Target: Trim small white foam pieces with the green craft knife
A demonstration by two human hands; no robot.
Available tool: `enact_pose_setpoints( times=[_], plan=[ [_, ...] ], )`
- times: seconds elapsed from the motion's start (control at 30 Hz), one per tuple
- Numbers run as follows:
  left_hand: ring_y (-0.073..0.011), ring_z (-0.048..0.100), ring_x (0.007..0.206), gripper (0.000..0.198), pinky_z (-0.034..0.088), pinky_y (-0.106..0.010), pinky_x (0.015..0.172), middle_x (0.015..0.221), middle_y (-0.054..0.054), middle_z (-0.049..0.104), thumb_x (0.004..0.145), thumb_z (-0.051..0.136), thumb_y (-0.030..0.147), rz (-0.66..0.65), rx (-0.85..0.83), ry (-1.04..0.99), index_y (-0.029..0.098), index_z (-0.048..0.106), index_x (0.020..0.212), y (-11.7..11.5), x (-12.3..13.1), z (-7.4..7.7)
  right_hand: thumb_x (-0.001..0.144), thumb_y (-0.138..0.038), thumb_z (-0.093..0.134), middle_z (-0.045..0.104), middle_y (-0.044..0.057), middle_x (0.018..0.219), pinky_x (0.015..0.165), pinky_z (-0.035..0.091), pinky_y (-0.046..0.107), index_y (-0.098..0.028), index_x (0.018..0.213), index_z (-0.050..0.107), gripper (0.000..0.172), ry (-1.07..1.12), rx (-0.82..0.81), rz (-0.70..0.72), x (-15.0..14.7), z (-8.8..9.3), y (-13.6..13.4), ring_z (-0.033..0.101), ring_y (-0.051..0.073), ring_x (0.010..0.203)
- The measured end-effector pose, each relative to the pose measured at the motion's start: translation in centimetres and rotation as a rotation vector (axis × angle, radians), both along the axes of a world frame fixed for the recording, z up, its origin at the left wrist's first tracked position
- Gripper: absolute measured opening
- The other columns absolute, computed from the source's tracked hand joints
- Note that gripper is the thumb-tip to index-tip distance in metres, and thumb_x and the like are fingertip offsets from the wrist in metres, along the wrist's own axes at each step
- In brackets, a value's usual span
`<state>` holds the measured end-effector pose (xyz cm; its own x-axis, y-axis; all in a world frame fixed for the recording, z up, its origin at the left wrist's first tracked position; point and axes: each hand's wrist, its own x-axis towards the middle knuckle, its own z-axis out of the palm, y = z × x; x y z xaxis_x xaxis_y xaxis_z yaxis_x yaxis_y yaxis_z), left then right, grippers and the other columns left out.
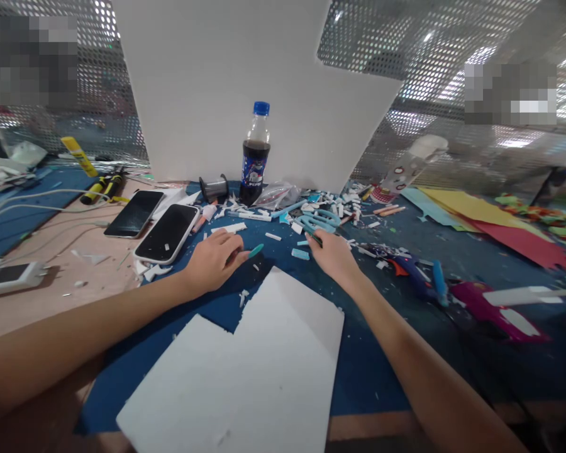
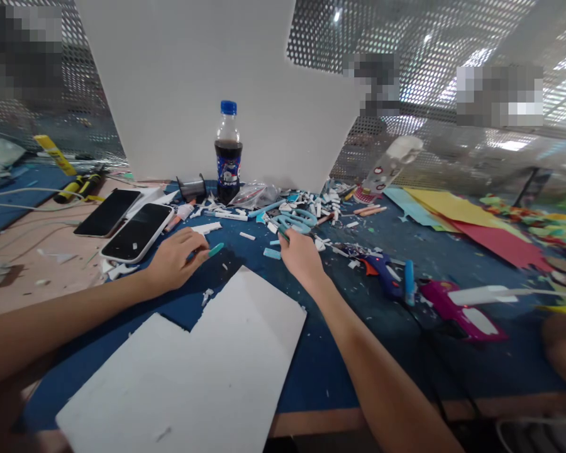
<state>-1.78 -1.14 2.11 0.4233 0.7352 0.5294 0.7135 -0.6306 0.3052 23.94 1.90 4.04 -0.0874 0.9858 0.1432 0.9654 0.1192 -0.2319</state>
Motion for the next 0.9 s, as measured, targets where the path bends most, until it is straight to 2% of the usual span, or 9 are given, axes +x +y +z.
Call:
enact_pose_setpoints(
  times=[0.07, 0.17, 0.3, 0.43, 0.53, 0.77, 0.9],
  plan=[
    [-0.0249, 0.052, 0.090, 0.026, 0.043, -0.038, 0.080, 0.089, -0.011, 0.059, 0.087, 0.045, 0.039, 0.068, 0.064, 0.054, 0.015, 0.055, 0.089, 0.2, 0.1, -0.2, 0.090, -0.028, 0.039, 0.057, 0.006, 0.062, 0.053, 0.029, 0.028, -0.019, 0.071, 0.053, 0.025, -0.028, -0.012, 0.015, 0.0, -0.4, 0.1, 0.054, 0.020, 0.061],
    [-0.0344, 0.045, 0.111, 0.045, 0.039, -0.049, 0.092, 0.115, -0.019, 0.052, 0.080, 0.054, 0.044, 0.227, 0.088, 0.111, 0.010, 0.049, 0.109, 0.5, 0.2, -1.1, 0.090, -0.030, 0.039, 0.058, 0.006, 0.064, 0.054, 0.030, 0.027, -0.018, 0.074, 0.054, 0.025, -0.029, -0.044, 0.022, 0.1, -0.7, 0.3, 0.055, 0.020, 0.062],
    [-0.0398, 0.034, 0.125, 0.058, 0.031, -0.055, 0.101, 0.126, -0.023, 0.044, 0.077, 0.058, 0.048, 0.320, 0.033, 0.153, 0.009, 0.044, 0.117, 1.0, 0.1, -2.3, 0.091, -0.032, 0.037, 0.057, 0.005, 0.062, 0.051, 0.029, 0.026, -0.018, 0.074, 0.055, 0.028, -0.010, -0.099, 0.050, 0.2, -0.6, 0.4, 0.052, 0.018, 0.057],
    [-0.0388, 0.029, 0.131, 0.068, 0.025, -0.054, 0.105, 0.132, -0.028, 0.039, 0.080, 0.053, 0.049, 0.304, -0.036, 0.157, 0.003, 0.035, 0.126, 1.4, -0.1, -3.0, 0.090, -0.031, 0.040, 0.058, 0.006, 0.063, 0.051, 0.028, 0.025, -0.017, 0.073, 0.056, 0.027, -0.013, -0.132, 0.070, 0.3, -0.5, 0.4, 0.052, 0.017, 0.057],
    [-0.0382, 0.032, 0.130, 0.070, 0.030, -0.052, 0.104, 0.131, -0.027, 0.042, 0.080, 0.052, 0.049, 0.310, -0.099, 0.116, 0.003, 0.030, 0.128, 1.7, -0.2, -3.3, 0.089, -0.032, 0.041, 0.060, 0.007, 0.066, 0.052, 0.029, 0.025, -0.017, 0.069, 0.055, 0.028, -0.011, -0.147, 0.078, 0.5, -0.4, 0.5, 0.053, 0.017, 0.061],
    [-0.0342, 0.041, 0.125, 0.055, 0.037, -0.048, 0.100, 0.128, -0.022, 0.047, 0.081, 0.054, 0.034, 0.243, -0.171, 0.007, 0.009, 0.033, 0.124, 2.1, -0.7, -3.3, 0.090, -0.034, 0.038, 0.054, 0.004, 0.057, 0.054, 0.031, 0.026, -0.019, 0.056, 0.048, 0.039, 0.033, -0.177, 0.037, 0.8, 0.2, 0.6, 0.051, 0.016, 0.055],
    [-0.0306, 0.045, 0.121, 0.049, 0.038, -0.045, 0.099, 0.123, -0.019, 0.051, 0.078, 0.058, 0.024, 0.227, -0.212, -0.072, 0.011, 0.035, 0.120, 2.3, -0.7, -3.1, 0.090, -0.031, 0.039, 0.054, 0.004, 0.058, 0.056, 0.030, 0.028, -0.020, 0.055, 0.048, 0.038, 0.086, -0.098, -0.046, 0.7, 0.7, 0.4, 0.050, 0.018, 0.058]
  ],
)
